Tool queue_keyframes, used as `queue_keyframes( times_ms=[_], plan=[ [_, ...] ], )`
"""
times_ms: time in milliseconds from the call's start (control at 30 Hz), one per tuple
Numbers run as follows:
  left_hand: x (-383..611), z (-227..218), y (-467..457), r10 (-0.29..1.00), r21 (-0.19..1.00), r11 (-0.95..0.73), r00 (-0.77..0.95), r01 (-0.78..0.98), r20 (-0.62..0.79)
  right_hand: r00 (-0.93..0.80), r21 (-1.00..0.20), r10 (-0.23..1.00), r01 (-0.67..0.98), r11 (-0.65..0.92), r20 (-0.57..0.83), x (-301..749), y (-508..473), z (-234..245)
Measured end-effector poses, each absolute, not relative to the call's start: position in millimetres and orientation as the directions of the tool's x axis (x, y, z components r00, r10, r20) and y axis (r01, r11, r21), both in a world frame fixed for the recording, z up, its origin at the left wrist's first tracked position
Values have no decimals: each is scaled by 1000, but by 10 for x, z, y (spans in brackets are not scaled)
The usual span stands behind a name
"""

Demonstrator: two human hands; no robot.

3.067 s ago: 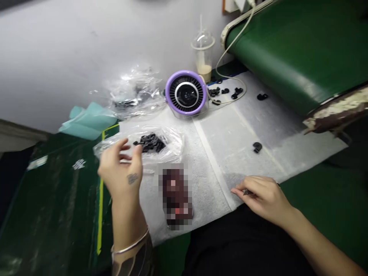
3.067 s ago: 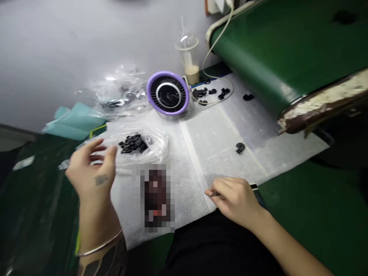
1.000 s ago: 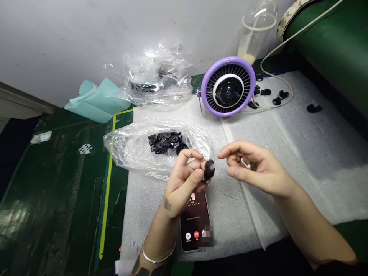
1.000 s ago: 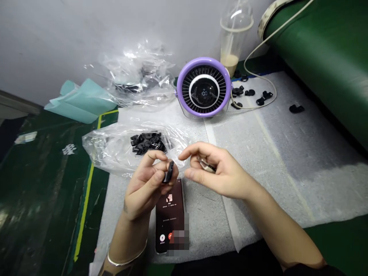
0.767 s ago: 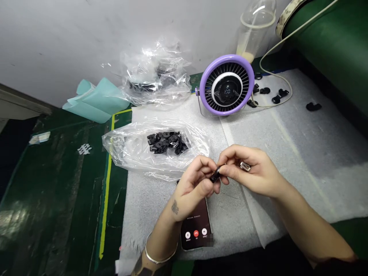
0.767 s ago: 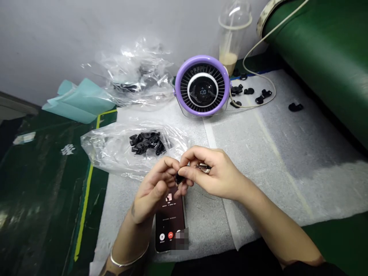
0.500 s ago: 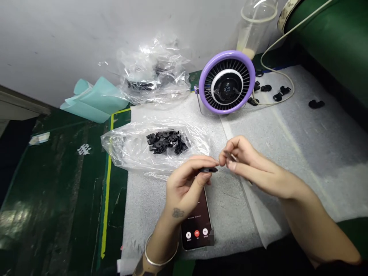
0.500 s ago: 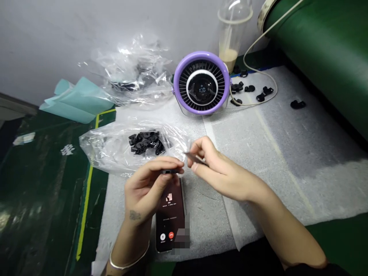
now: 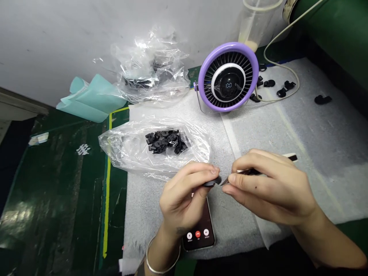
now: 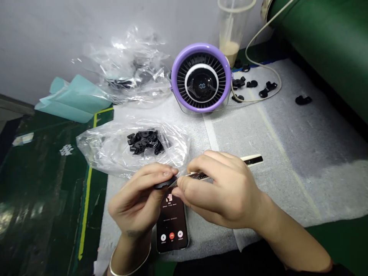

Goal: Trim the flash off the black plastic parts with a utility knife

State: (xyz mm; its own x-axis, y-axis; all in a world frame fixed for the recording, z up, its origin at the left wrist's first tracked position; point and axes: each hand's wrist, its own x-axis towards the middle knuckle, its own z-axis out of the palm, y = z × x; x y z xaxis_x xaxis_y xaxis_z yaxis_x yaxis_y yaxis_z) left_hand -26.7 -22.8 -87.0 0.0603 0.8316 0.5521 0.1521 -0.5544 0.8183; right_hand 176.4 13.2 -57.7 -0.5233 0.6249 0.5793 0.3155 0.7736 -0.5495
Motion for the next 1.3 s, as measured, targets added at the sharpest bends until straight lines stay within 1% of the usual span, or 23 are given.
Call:
queue_keyframes(
  times_ms=[100, 367, 633, 967, 1100, 1300],
  plan=[
    [-271, -868, -225, 818, 799, -574, 73, 179, 571, -523, -489, 627, 393, 778, 578, 1760, 108, -566],
    [-256, -841, -238, 818, 783, -569, 74, 251, 571, -502, -435, 623, 450, 780, 600, 1728, 106, -556],
    [-283, -884, -212, 785, 743, -613, 102, 269, 611, -503, -403, 618, 476, 782, 605, 1740, 108, -568],
    [-263, -865, -224, 801, 758, -590, 85, 279, 593, -497, -325, 590, 521, 789, 636, 1704, 109, -579],
    [-270, -872, -222, 792, 752, -605, 102, 260, 602, -503, -327, 591, 518, 790, 630, 1715, 100, -588],
    [-284, -872, -222, 780, 737, -622, 119, 265, 615, -491, -284, 570, 539, 793, 659, 1719, 99, -588]
  ],
)
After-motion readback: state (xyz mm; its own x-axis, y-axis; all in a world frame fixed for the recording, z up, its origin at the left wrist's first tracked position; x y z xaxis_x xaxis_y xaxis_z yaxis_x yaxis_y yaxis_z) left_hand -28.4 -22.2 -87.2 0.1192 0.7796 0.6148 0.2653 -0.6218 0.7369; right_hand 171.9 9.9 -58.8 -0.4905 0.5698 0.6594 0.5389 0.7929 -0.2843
